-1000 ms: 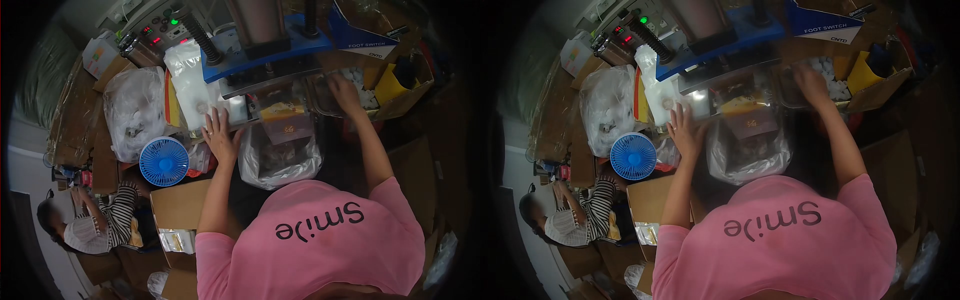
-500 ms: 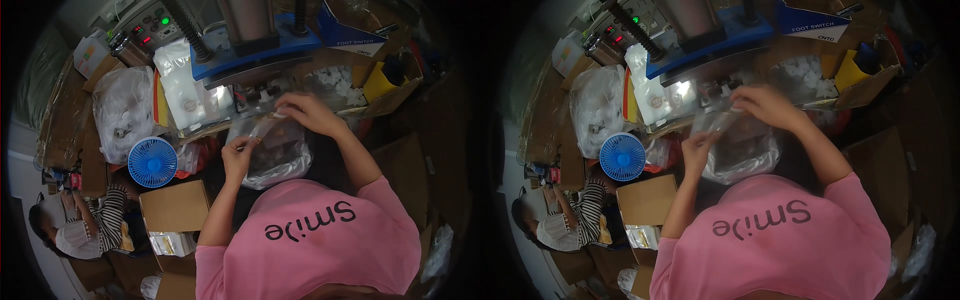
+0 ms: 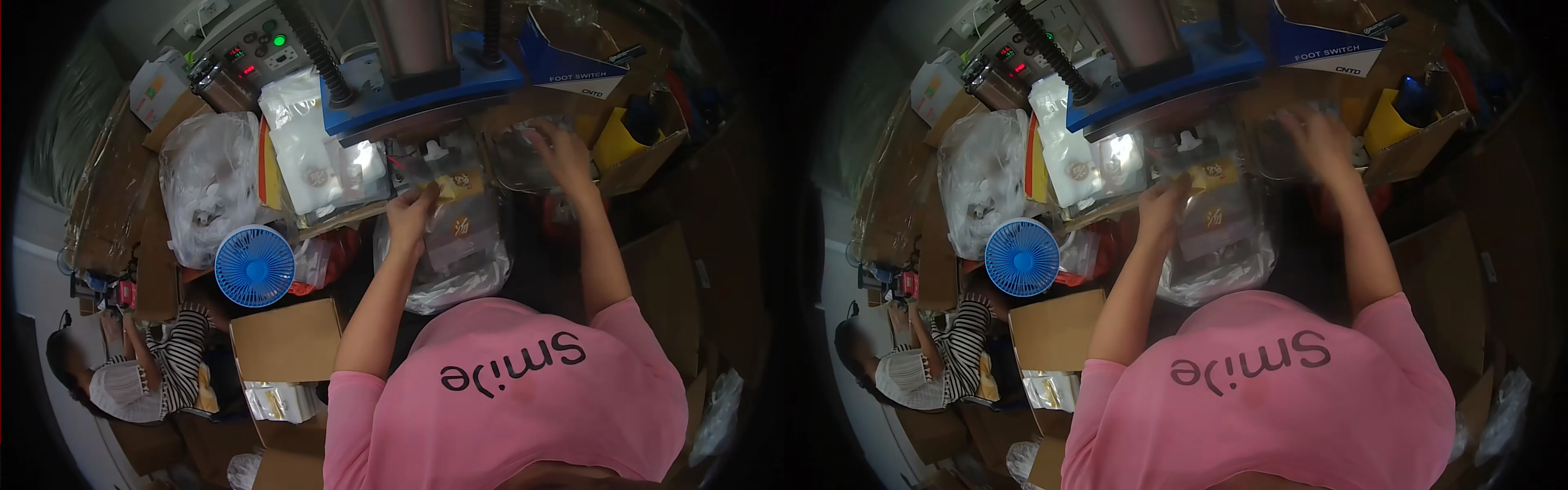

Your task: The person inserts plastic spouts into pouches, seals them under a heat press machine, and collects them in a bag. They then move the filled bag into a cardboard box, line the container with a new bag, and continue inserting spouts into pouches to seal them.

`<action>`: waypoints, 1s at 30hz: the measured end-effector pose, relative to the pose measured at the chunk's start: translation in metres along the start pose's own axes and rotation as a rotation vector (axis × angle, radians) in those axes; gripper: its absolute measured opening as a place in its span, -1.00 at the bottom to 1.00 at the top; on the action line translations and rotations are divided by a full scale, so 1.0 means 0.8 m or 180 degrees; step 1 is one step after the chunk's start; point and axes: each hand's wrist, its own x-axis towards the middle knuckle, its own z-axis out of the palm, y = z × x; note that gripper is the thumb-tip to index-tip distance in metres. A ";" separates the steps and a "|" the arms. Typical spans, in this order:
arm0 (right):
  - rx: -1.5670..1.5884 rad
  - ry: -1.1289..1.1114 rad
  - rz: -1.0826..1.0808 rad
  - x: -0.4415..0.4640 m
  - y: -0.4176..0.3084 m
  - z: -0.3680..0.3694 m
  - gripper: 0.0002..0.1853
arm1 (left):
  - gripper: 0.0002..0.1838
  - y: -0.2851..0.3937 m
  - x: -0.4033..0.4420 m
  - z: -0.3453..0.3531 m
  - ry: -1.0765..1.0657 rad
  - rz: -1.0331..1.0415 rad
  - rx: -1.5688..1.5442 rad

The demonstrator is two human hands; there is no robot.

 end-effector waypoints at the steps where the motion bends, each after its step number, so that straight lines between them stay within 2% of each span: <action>1: -0.0018 0.0014 -0.0020 0.003 0.018 -0.007 -0.67 | -0.71 0.000 0.005 0.004 0.0019 -0.0028 -0.0392; 3: -0.1052 -0.0240 0.0411 0.007 0.052 -0.011 -0.71 | -0.71 -0.003 0.014 0.008 0.0074 -0.0062 -0.0659; 5: -0.1074 -0.0207 0.0229 0.005 0.069 0.001 -0.72 | -0.70 -0.008 0.023 0.008 0.0131 -0.0110 -0.0899; 8: -0.0879 -0.0228 -0.0093 0.003 0.081 0.041 -0.72 | -0.68 -0.006 0.024 -0.011 0.0083 0.0023 -0.0466; 10: -0.0648 -0.0257 -0.0255 0.001 0.067 0.056 -0.72 | -0.62 0.023 0.023 -0.034 0.0024 0.0618 0.1484; 11: -0.0553 -0.0271 -0.0324 -0.001 0.053 0.058 -0.72 | -0.62 0.029 0.023 -0.049 0.0048 0.0607 0.1515; 13: -0.0411 -0.0299 -0.0385 -0.003 0.043 0.066 -0.72 | -0.51 0.034 0.018 -0.074 0.1395 0.2689 0.3448; 14: -0.0349 -0.0238 -0.0580 -0.002 0.046 0.070 -0.74 | -0.46 0.023 0.015 -0.088 0.1649 0.2405 0.4027; 15: -0.0291 -0.0163 -0.0778 -0.001 0.048 0.072 -0.75 | -0.46 0.010 0.007 -0.102 0.1660 0.2411 0.4065; 17: -0.0213 0.0019 -0.0828 0.000 0.050 0.072 -0.75 | -0.51 -0.011 -0.009 -0.129 0.1232 0.2435 0.4379; 18: -0.0177 0.0171 -0.0854 -0.003 0.051 0.072 -0.74 | -0.59 -0.011 -0.012 -0.138 0.1368 0.2563 0.4452; 19: -0.0171 0.0146 -0.0828 -0.006 0.054 0.071 -0.74 | -0.59 -0.010 -0.012 -0.150 0.1339 0.2538 0.4468; 21: -0.0093 0.0066 -0.0532 -0.005 0.058 0.065 -0.74 | -0.67 -0.007 -0.010 -0.167 0.1296 0.2501 0.3441; 22: -0.0110 0.0051 -0.0549 -0.006 0.056 0.061 -0.74 | -0.79 0.006 -0.013 -0.160 0.1322 0.2551 0.2982; 23: 0.0101 -0.0106 -0.0380 -0.007 0.054 0.056 -0.75 | -0.79 0.018 -0.024 -0.150 0.1336 0.2548 0.2959; 25: 0.0277 -0.0243 -0.0225 -0.004 0.053 0.045 -0.76 | -0.91 0.031 -0.046 -0.121 0.0967 0.1843 0.1779; 26: 0.0907 -0.0511 0.0104 -0.003 0.054 0.039 -0.78 | -0.91 0.027 -0.052 -0.110 0.0968 0.1853 0.1744; 27: 0.1535 -0.0783 0.0433 -0.001 0.055 0.034 -0.81 | -0.94 0.020 -0.058 -0.098 0.0599 0.1493 0.1111; 28: 0.1504 -0.0786 0.0415 -0.001 0.053 0.031 -0.81 | -0.93 0.015 -0.064 -0.084 0.0230 0.1124 0.0480; 29: 0.2151 -0.0900 0.0388 -0.001 0.047 0.031 -0.82 | -0.91 0.017 -0.068 -0.069 0.0263 0.0839 0.0389; 30: 0.2802 -0.1005 0.0372 -0.003 0.038 0.030 -0.83 | -0.91 0.011 -0.067 -0.061 0.0252 0.0832 0.0365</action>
